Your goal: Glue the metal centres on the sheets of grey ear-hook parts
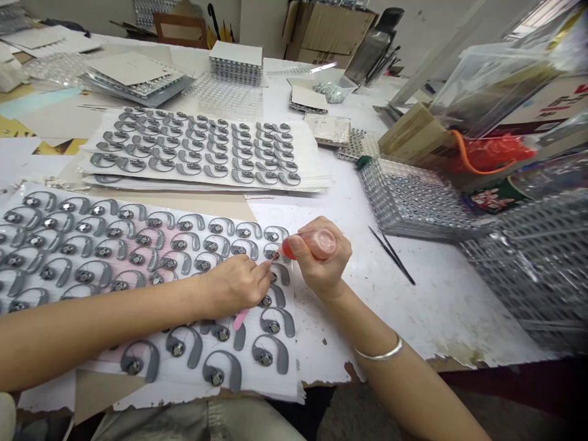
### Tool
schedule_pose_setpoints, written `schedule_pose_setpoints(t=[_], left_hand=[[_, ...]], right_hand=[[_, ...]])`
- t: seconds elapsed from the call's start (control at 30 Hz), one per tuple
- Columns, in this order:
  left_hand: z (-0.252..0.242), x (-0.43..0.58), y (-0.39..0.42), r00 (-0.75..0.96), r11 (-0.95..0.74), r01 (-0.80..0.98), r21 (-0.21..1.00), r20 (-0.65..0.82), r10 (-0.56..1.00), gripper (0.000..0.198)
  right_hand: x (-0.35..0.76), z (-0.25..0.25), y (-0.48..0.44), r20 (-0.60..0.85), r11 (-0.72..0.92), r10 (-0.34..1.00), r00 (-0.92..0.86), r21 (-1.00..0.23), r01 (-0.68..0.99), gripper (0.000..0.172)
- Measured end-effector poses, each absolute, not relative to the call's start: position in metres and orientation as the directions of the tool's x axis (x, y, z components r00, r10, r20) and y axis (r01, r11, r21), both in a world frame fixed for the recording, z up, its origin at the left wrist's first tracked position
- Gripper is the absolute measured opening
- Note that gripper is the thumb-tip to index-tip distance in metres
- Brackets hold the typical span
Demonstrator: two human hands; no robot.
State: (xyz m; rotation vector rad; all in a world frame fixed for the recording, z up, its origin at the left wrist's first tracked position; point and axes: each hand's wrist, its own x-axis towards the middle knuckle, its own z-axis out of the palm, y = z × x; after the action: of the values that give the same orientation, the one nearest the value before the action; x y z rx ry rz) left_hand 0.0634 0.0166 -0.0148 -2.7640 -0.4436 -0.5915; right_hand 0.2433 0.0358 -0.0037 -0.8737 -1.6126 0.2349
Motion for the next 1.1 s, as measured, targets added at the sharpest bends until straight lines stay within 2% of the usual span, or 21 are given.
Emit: schedule_pose_setpoints(t=[0.57,0.77,1.1], left_hand=[[-0.013,0.0624,0.0152,0.866,-0.913,0.365,-0.184,0.428,0.26,0.022],[-0.0156,0.062,0.0159,0.85,-0.913,0.371,-0.17,0.458,0.26,0.02],[-0.0161,0.0607,0.0165,0.85,-0.916,0.364,-0.167,0.461,0.254,0.023]], right_hand=[[0.2457,-0.0043,0.0344,0.789,0.705,0.614,-0.028,-0.532,0.468,0.017],[0.2493,-0.0064,0.0371,0.836,0.737,0.548,0.023,-0.496,0.459,0.015],[0.2505,-0.0076,0.0376,0.809,0.716,0.588,0.002,-0.521,0.465,0.016]])
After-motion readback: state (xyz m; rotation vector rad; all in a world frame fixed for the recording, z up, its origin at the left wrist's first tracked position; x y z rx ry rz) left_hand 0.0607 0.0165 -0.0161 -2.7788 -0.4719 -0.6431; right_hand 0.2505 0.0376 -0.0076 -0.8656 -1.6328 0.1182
